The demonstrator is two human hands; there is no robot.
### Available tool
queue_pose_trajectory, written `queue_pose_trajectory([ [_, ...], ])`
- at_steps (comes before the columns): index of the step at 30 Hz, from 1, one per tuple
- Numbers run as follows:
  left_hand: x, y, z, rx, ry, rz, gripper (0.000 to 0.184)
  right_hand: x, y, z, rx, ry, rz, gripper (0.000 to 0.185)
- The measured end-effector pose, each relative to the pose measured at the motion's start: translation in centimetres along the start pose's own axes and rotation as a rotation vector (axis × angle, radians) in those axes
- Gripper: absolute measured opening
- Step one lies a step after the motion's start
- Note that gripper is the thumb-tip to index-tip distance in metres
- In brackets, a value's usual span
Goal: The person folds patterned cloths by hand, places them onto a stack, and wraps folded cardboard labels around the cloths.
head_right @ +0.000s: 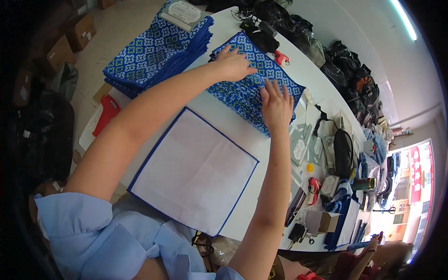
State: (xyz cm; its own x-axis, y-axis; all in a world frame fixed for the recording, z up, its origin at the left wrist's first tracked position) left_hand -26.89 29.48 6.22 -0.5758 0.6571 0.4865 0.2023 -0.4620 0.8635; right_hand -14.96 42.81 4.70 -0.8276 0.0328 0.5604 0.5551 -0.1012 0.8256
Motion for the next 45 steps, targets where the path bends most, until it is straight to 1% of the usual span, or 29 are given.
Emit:
queue_pose_trajectory([
  [1, -0.5, -0.4, -0.1, -0.007, 0.040, -0.205, 0.041, -0.5, 0.1, -0.4, 0.032, -0.157, -0.271, 0.042],
  [2, -1.0, -0.8, -0.2, -0.012, 0.078, -0.408, 0.046, -0.7, 0.1, -0.3, 0.032, -0.158, -0.270, 0.042],
  [3, -1.2, -1.6, -0.5, -0.004, 0.067, -0.294, 0.045, -0.7, -0.1, 0.2, 0.048, -0.205, -0.262, 0.042],
  [4, -1.3, -1.2, -0.4, -0.005, 0.066, -0.296, 0.045, -0.6, 0.1, 0.5, 0.065, -0.254, -0.258, 0.043],
  [6, -1.3, -0.4, 0.1, 0.014, 0.032, -0.207, 0.045, -1.0, 1.0, 0.6, 0.019, -0.232, -0.203, 0.042],
  [7, -1.6, 0.0, 0.4, 0.016, -0.022, -0.042, 0.042, -1.4, 1.7, 0.3, -0.026, -0.206, -0.076, 0.042],
  [8, -2.0, 0.0, 0.6, 0.016, -0.024, -0.046, 0.042, -1.8, 2.4, 0.0, -0.071, -0.179, 0.052, 0.042],
  [10, -3.6, 0.8, 1.6, 0.026, -0.119, 0.166, 0.038, -4.0, 4.2, -1.9, -0.049, -0.168, 0.043, 0.039],
  [11, -4.9, 0.8, 2.2, -0.012, -0.143, 0.247, 0.037, -5.7, 4.7, -2.9, 0.158, -0.061, 0.037, 0.041],
  [12, -6.5, 1.3, 2.9, -0.014, -0.148, 0.236, 0.037, -7.6, 5.4, -4.0, 0.364, 0.048, 0.035, 0.044],
  [14, -11.5, 2.1, 4.8, -0.254, -0.283, -0.032, 0.040, -13.4, 7.3, -7.9, 0.442, 0.063, -0.152, 0.056],
  [16, -17.3, 1.5, 6.1, -0.425, -0.329, -0.286, 0.045, -19.3, 9.6, -12.2, 0.397, 0.133, -0.381, 0.062],
  [17, -19.9, 0.8, 6.2, -0.427, -0.330, -0.305, 0.045, -21.8, 10.5, -14.2, 0.376, 0.170, -0.467, 0.065],
  [18, -22.7, -0.3, 6.5, -0.367, -0.426, -0.324, 0.047, -24.1, 11.2, -15.9, 0.356, 0.204, -0.561, 0.068],
  [19, -24.7, -0.8, 6.7, -0.306, -0.528, -0.337, 0.050, -25.8, 11.4, -17.0, 0.365, 0.188, -0.570, 0.068],
  [20, -26.0, -1.3, 6.6, -0.313, -0.535, -0.350, 0.050, -27.4, 11.5, -17.8, 0.367, 0.205, -0.561, 0.064],
  [22, -27.4, -1.7, 6.6, -0.147, -0.586, -0.299, 0.052, -29.6, 10.6, -18.2, 0.362, 0.210, -0.548, 0.059],
  [24, -27.4, -1.9, 6.7, -0.151, -0.584, -0.293, 0.051, -30.8, 9.6, -17.9, 0.195, 0.261, -0.341, 0.050],
  [25, -27.5, -1.9, 6.6, -0.154, -0.563, -0.288, 0.051, -30.7, 10.0, -17.7, 0.265, 0.204, -0.287, 0.037],
  [30, -27.1, -2.1, 6.3, -0.191, -0.560, -0.312, 0.051, -30.2, 10.5, -16.8, 0.470, 0.042, -0.221, 0.023],
  [32, -27.1, -2.0, 6.2, -0.222, -0.547, -0.356, 0.053, -29.4, 10.9, -16.1, 0.715, -0.503, -0.521, 0.018],
  [34, -26.8, -1.5, 6.1, -0.285, -0.535, -0.349, 0.048, -28.7, 10.2, -14.7, 0.904, -0.498, -0.523, 0.015],
  [36, -26.6, -1.1, 6.3, -0.328, -0.517, -0.374, 0.046, -28.2, 9.8, -13.9, 0.960, -0.541, -0.547, 0.016],
  [38, -26.3, -0.9, 6.3, -0.397, -0.432, -0.454, 0.045, -27.8, 9.6, -13.7, 1.132, -0.803, -0.808, 0.016],
  [39, -26.3, -0.3, 6.2, -0.396, -0.428, -0.454, 0.045, -27.4, 9.8, -13.8, 1.121, -0.820, -0.802, 0.015],
  [41, -26.6, 1.7, 6.2, -0.676, -0.325, -0.658, 0.040, -27.2, 9.7, -13.6, 1.157, -0.847, -0.802, 0.014],
  [42, -26.7, 3.7, 6.5, -0.675, -0.322, -0.657, 0.040, -27.1, 9.6, -13.5, 1.193, -0.877, -0.796, 0.013],
  [44, -27.8, 7.2, 7.0, -0.800, -0.208, -0.957, 0.032, -26.9, 9.6, -13.5, 1.227, -0.890, -0.796, 0.012],
  [45, -28.5, 7.4, 6.7, -0.798, -0.204, -0.956, 0.032, -26.9, 9.6, -13.6, 1.260, -0.909, -0.797, 0.011],
])
Point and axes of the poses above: each hand's wrist, its own x-axis towards the middle knuckle, its own y-axis out of the back of the hand, z = x × y, the point moved 2 cm from there along x, towards the middle knuckle, and after that the axes turned 4 degrees about -y, right-handed, at the moved point
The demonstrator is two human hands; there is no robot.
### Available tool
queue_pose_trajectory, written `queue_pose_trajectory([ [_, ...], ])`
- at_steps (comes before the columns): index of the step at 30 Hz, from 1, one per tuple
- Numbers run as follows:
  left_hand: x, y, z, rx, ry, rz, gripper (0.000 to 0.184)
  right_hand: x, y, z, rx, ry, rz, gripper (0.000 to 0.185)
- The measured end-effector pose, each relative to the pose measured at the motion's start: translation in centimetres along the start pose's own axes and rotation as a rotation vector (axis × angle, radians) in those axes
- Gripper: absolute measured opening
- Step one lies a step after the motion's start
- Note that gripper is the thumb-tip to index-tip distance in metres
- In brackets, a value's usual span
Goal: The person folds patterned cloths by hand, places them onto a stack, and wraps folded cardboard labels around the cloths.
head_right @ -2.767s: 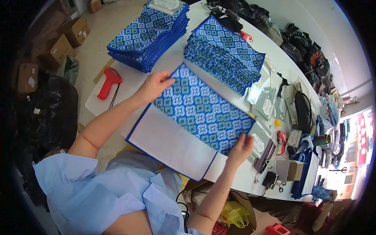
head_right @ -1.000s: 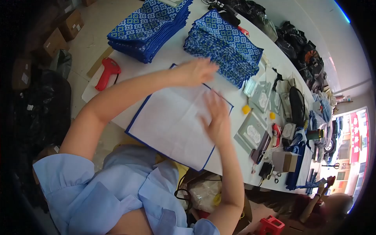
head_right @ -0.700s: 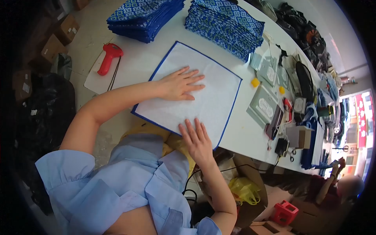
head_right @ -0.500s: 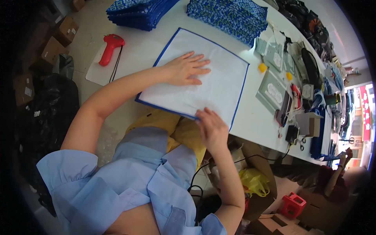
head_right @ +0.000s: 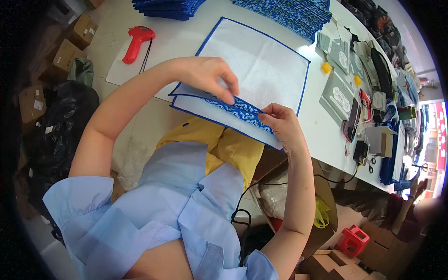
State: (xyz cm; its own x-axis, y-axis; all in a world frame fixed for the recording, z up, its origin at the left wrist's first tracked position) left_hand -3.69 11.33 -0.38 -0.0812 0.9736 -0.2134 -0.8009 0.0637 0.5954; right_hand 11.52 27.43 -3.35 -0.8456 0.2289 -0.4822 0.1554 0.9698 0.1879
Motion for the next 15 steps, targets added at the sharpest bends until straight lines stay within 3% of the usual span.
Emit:
queue_pose_trajectory([
  [4, -2.2, -0.5, -1.1, 0.153, -0.090, 0.156, 0.017, 0.1, 0.1, -0.1, -0.016, 0.003, 0.013, 0.010],
  [6, -3.6, -0.3, -1.1, 0.190, -0.078, 0.337, 0.015, -0.6, 0.4, 0.2, -0.284, 0.258, 0.165, 0.010],
  [7, -4.1, -0.1, -1.3, 0.192, -0.075, 0.344, 0.015, -1.2, 0.5, 0.2, -0.286, 0.263, 0.161, 0.010],
  [9, -5.2, 0.5, -1.7, 0.173, -0.087, 0.498, 0.015, -3.2, 1.2, -0.7, -0.588, 0.405, 0.446, 0.010],
  [11, -6.3, 0.8, -1.0, 0.161, -0.123, 0.582, 0.016, -5.1, 2.2, -1.3, -0.698, 0.478, 0.662, 0.012],
  [13, -7.5, 0.7, 0.1, 0.142, -0.156, 0.661, 0.017, -7.0, 2.1, -2.2, -0.773, 0.581, 0.716, 0.013],
  [15, -8.6, 0.2, 1.2, 0.204, -0.264, 0.799, 0.020, -8.9, 1.8, -2.4, -0.914, 0.844, 0.845, 0.014],
])
Point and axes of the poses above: each hand's wrist, its own x-axis towards the middle knuckle, its own y-axis out of the back of the hand, z = x × y, the point moved 2 cm from there along x, towards the middle knuckle, and after that the axes turned 4 degrees about -y, right-handed, at the moved point
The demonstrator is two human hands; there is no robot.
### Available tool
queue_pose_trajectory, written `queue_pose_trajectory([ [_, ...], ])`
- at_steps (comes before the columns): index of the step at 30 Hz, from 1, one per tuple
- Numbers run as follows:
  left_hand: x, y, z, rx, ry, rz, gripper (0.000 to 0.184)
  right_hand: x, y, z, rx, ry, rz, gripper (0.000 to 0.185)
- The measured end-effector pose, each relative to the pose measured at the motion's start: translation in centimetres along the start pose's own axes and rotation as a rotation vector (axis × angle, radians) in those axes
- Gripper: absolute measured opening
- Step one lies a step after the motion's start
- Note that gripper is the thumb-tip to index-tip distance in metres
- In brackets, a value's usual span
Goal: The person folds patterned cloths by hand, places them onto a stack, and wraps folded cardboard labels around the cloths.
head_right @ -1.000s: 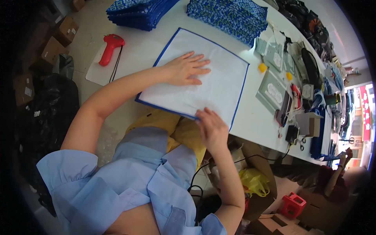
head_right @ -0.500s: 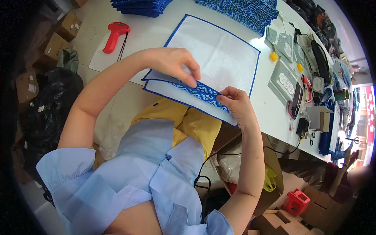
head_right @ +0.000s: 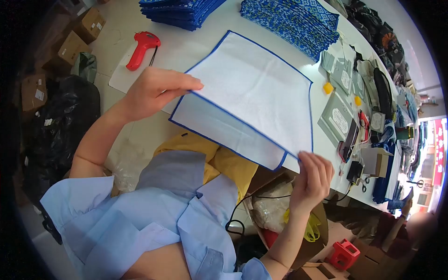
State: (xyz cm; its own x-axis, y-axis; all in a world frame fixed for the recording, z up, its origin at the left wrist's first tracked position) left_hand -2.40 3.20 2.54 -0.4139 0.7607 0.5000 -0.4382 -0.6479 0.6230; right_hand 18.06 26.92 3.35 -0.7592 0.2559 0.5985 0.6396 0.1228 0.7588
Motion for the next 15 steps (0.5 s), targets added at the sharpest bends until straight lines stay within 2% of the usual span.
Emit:
queue_pose_trajectory([
  [4, -1.8, -0.1, 1.4, 0.083, -0.100, 0.017, 0.020, -2.6, 0.5, 0.3, 0.069, -0.014, -0.003, 0.016],
  [7, -2.4, -1.2, 0.3, -0.058, 0.020, -0.036, 0.016, -3.5, -0.7, 1.7, 0.193, -0.203, -0.104, 0.016],
  [8, -2.0, -1.4, -0.8, -0.128, 0.146, -0.067, 0.015, -3.4, -1.4, 2.5, 0.191, -0.208, -0.104, 0.016],
  [10, -0.7, -2.1, -3.2, -0.257, 0.349, -0.047, 0.014, -2.2, -3.6, 4.9, 0.394, -0.498, -0.117, 0.010],
  [11, 0.4, -2.5, -4.7, -0.316, 0.425, 0.004, 0.014, -0.9, -4.6, 6.0, 0.468, -0.546, -0.106, 0.009],
  [12, 1.6, -2.7, -6.2, -0.244, 0.420, 0.020, 0.014, 0.7, -5.6, 7.1, 0.543, -0.593, -0.094, 0.008],
  [15, 5.6, -3.4, -10.4, 0.067, 0.334, 0.072, 0.016, 6.3, -9.1, 9.9, 0.441, -0.510, -0.119, 0.012],
])
Point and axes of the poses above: each hand's wrist, its own x-axis towards the middle knuckle, its own y-axis out of the back of the hand, z = x × y, the point moved 2 cm from there along x, towards the middle knuckle, and after that the axes turned 4 degrees about -y, right-handed, at the moved point
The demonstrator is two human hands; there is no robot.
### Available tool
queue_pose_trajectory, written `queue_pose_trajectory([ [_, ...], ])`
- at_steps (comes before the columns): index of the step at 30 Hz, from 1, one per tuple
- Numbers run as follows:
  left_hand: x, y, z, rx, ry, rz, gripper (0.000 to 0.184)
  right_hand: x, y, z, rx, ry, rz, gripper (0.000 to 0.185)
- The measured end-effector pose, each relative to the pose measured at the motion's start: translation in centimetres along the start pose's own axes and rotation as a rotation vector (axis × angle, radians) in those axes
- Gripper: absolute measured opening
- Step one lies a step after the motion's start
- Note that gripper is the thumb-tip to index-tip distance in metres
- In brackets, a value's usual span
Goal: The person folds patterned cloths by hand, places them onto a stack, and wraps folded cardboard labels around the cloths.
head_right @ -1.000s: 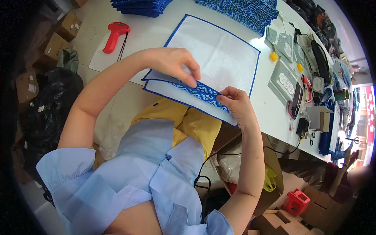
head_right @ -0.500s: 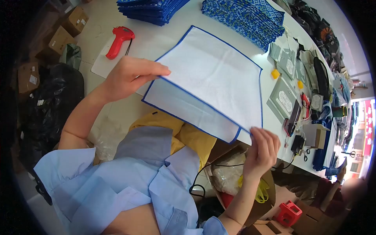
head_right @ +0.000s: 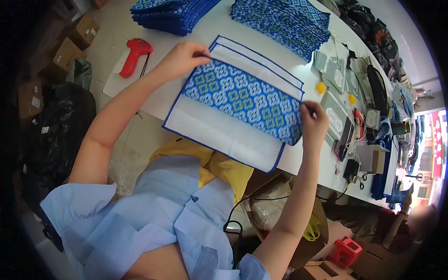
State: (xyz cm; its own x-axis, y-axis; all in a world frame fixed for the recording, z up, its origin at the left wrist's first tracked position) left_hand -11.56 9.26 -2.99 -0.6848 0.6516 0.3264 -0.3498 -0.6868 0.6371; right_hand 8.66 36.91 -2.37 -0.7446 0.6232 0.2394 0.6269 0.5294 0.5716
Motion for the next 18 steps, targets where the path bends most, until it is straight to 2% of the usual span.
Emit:
queue_pose_trajectory([
  [1, 1.6, -0.5, -0.4, 0.000, -0.008, 0.003, 0.016, 1.9, -0.7, 0.3, -0.073, 0.038, -0.004, 0.012],
  [3, 4.2, -1.2, -0.8, 0.325, 0.024, 0.028, 0.015, 4.4, -1.9, 0.4, -0.263, 0.021, 0.010, 0.014],
  [7, 6.9, -2.8, -1.6, 0.476, 0.094, -0.005, 0.017, 6.6, -3.8, 2.4, -0.459, -0.067, -0.006, 0.015],
  [14, 7.7, -3.2, -1.8, 0.558, 0.196, -0.128, 0.019, 6.4, -4.2, 3.3, -0.512, -0.055, 0.052, 0.020],
  [18, 8.5, -3.0, -2.4, 0.542, 0.317, -0.232, 0.022, 6.2, -4.1, 3.2, -0.386, -0.034, 0.040, 0.021],
])
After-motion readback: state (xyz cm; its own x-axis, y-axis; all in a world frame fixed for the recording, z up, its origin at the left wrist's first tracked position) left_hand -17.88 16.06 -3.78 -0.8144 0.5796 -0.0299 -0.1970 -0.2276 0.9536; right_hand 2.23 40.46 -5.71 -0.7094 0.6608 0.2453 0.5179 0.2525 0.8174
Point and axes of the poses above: each hand's wrist, its own x-axis towards the middle knuckle, its own y-axis out of the back of the hand, z = x × y, the point moved 2 cm from there along x, towards the middle knuckle, and after that the axes turned 4 degrees about -y, right-handed, at the moved point
